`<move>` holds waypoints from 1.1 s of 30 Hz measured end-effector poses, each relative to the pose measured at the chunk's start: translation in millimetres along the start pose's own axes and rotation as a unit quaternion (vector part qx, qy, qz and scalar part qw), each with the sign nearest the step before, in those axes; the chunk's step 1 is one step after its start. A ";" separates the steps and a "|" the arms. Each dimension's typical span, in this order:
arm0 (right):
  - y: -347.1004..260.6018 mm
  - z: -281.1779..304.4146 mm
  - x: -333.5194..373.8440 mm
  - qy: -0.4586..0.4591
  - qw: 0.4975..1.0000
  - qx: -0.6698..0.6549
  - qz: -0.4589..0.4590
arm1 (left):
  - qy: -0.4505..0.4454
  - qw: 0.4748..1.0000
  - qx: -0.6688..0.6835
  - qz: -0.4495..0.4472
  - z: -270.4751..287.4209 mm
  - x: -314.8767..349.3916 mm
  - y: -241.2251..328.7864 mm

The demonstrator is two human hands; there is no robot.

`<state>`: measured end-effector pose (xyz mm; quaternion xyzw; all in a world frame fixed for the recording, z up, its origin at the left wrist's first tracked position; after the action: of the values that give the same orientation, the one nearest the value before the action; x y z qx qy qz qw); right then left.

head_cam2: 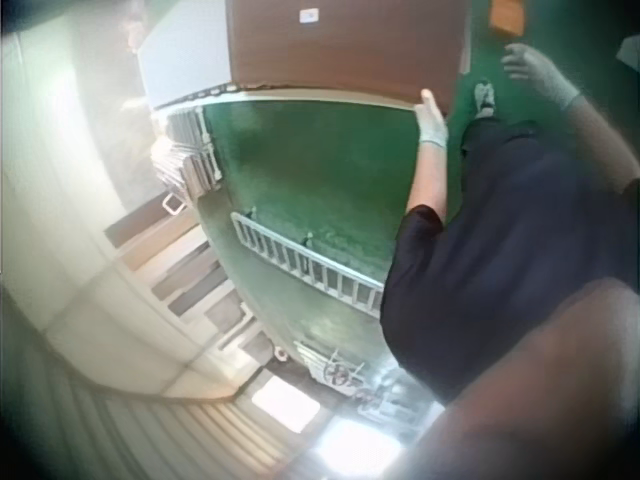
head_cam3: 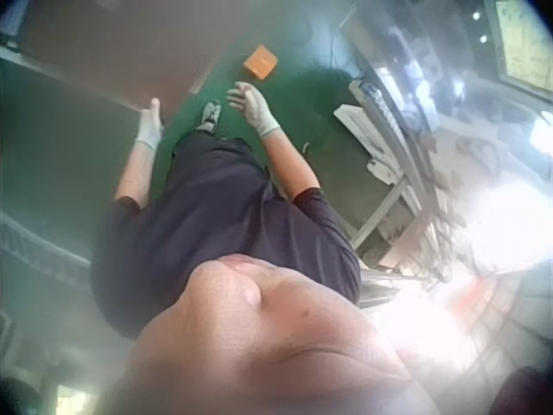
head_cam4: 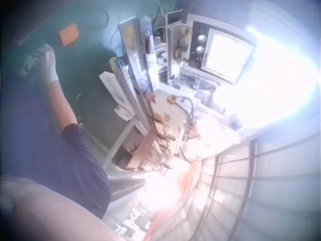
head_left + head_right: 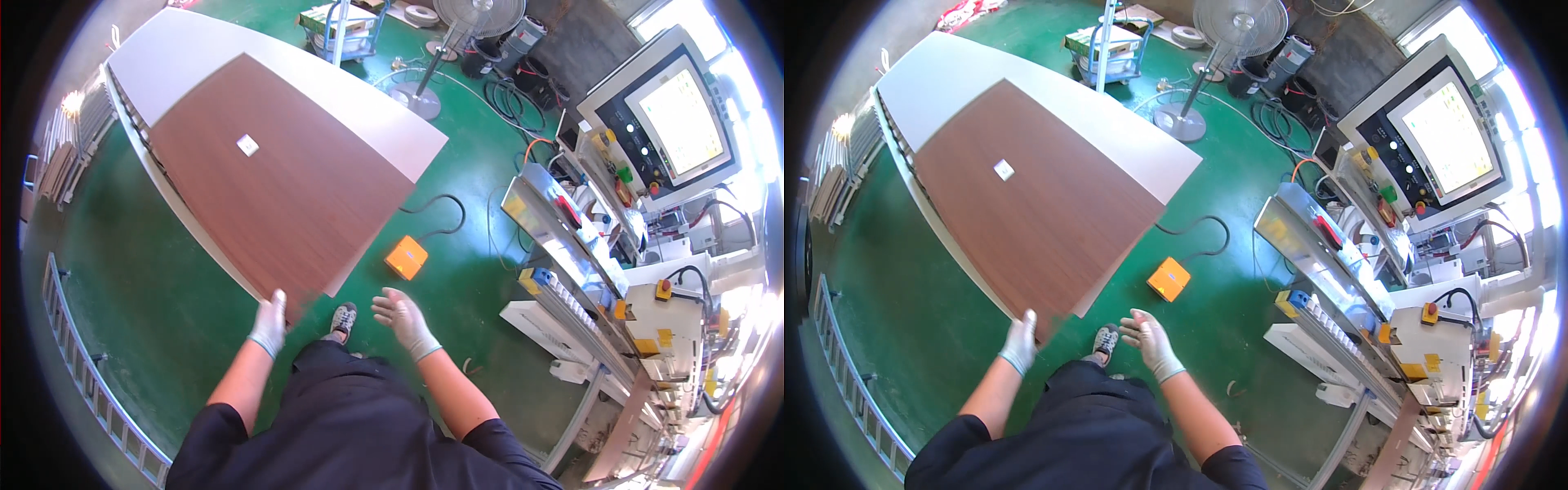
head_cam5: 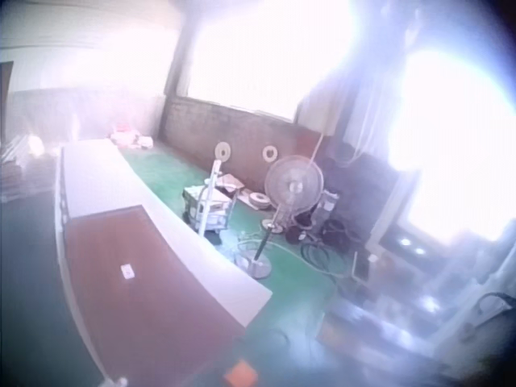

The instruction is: The person lifts wood panels from a stack, places them onto a conveyor belt, and pushes them into an edge-banding machine.

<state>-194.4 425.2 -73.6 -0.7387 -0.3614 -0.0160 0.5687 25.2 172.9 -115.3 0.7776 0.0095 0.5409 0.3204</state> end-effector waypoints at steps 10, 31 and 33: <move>48.5 78.3 50.2 0.125 0.981 0.010 0.149 | -0.099 0.973 0.062 0.197 -5.4 68.8 -110.0; 42.3 310.7 407.2 0.589 0.772 0.224 0.088 | -0.197 0.979 -0.002 -0.053 32.4 -3.2 31.4; 37.2 310.6 446.9 0.637 0.740 0.175 0.126 | -0.167 0.985 -0.030 -0.035 -22.8 9.1 27.5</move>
<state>35.7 916.9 -19.6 -0.4826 0.1854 -0.3477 0.7822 0.5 165.4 -88.9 0.8461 -0.0335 0.3920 0.3597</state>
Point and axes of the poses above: each hand's wrist, its own x-axis away from the middle knuckle, its own z-axis out of the back of the hand, y = z × x, the point moved 9 cm from there along -x, towards the middle knuckle, and after that the axes turned 14 degrees about z, right-handed, at the moved point
